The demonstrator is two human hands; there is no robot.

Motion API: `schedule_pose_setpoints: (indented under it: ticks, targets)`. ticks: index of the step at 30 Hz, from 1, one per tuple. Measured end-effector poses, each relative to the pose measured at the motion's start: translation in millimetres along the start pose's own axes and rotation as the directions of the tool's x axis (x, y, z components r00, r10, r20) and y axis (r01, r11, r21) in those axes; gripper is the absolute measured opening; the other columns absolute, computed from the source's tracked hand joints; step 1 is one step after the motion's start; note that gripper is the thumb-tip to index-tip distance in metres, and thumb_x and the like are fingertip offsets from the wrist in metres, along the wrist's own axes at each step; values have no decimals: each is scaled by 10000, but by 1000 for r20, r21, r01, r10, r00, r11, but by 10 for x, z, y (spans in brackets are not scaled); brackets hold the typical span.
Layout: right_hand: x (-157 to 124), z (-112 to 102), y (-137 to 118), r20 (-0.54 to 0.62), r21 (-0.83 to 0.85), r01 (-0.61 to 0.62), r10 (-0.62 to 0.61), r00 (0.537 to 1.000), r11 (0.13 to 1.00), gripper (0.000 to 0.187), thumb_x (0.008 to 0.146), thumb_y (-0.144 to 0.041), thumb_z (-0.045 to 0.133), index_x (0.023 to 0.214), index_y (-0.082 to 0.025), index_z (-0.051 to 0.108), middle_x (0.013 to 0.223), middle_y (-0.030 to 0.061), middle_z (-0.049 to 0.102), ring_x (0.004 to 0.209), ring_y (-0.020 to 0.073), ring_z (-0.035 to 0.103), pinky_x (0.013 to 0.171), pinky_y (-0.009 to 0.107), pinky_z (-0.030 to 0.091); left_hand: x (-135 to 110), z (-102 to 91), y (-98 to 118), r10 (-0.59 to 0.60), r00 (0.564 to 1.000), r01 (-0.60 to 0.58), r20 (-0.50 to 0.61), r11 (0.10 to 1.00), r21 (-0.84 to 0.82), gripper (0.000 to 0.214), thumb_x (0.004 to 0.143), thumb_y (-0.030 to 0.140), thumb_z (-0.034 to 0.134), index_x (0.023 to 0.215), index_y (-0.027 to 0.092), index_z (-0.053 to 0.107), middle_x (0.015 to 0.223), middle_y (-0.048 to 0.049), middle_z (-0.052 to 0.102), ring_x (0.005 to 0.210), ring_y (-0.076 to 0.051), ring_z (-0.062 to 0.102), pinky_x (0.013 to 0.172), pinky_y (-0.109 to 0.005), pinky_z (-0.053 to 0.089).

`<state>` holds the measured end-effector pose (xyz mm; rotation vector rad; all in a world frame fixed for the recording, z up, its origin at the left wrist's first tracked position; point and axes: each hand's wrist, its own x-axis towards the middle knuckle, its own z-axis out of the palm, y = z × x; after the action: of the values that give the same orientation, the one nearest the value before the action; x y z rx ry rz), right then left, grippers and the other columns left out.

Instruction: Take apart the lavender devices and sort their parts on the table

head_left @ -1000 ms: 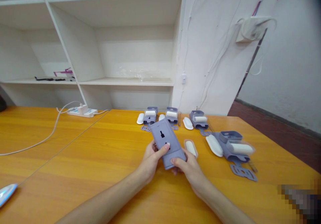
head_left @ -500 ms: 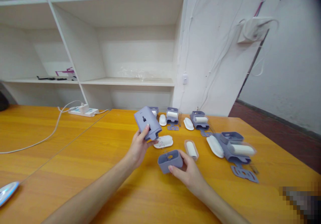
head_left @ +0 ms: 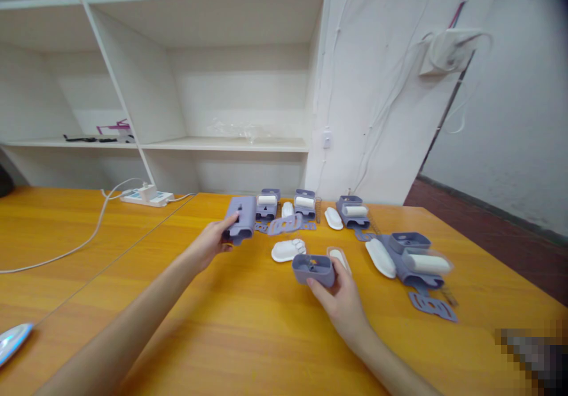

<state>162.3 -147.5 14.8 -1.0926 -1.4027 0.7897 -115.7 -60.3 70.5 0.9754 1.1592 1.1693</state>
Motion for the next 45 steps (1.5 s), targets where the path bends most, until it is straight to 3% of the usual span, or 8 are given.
schedule_pose_setpoints:
  ticks: [10,21,25,28,31,34,39,45]
  targets:
    - [22,-32,112,-96,60,-64,70,993,996,365,762,-384,638,1038,-176,524,932,50,585,788,194,575,685,313,505,-10,114,-282,-70,996,84,-47,785,613,532,749,636,497,908,132,558,545,-8,576,408,-148,515,352,-216,302]
    - [-1,-25,36,-59,36,-17,19,998,999,279,783,-357,631,981,-190,528,910,32,569,823,190,574,725,293,500,29,248,-363,141,989,-99,49,374,922,548,809,647,385,846,148,607,828,-94,648,774,-250,606,640,-310,421]
    - [-2,-37,0,-28,106,-27,30,999,994,280,787,-370,627,973,-186,529,900,33,578,801,187,582,697,292,509,-267,513,-267,556,784,-462,274,229,857,421,850,517,451,1043,173,595,1048,-118,602,1036,-267,529,886,-385,403]
    - [-36,-36,-48,94,147,-30,16,995,989,247,791,-371,619,930,-185,534,846,26,598,764,177,582,686,279,501,-459,798,-174,527,709,-691,469,385,612,377,845,454,519,1111,196,590,1117,-96,591,1076,-235,521,960,-374,382]
    - [-76,-27,-77,200,139,-34,6,980,990,257,798,-370,606,962,-189,527,873,33,614,772,178,579,698,282,490,-497,1051,-143,341,767,-588,544,713,382,325,835,431,556,1025,178,628,1046,-83,643,1001,-217,584,902,-341,434]
    - [-65,-23,-93,123,-28,33,-29,992,999,218,802,-374,588,907,-189,540,839,32,592,766,183,554,693,291,468,-439,1231,-199,313,828,-413,466,902,128,291,795,424,613,870,144,595,847,-70,674,821,-189,637,799,-322,479]
    - [47,-30,-114,-31,-362,138,-160,987,922,206,751,-370,624,739,-196,514,743,13,535,726,177,497,646,274,416,-400,1436,-388,317,928,-300,196,947,-112,365,738,469,658,837,147,519,727,-28,638,638,-139,633,680,-283,504]
    - [-21,-85,-103,274,-395,75,39,961,915,171,725,-326,618,708,-197,507,607,-33,538,552,125,455,508,226,328,-230,1491,-301,355,931,-339,79,925,-171,337,766,476,605,858,178,476,695,33,556,515,-105,595,541,-249,505]
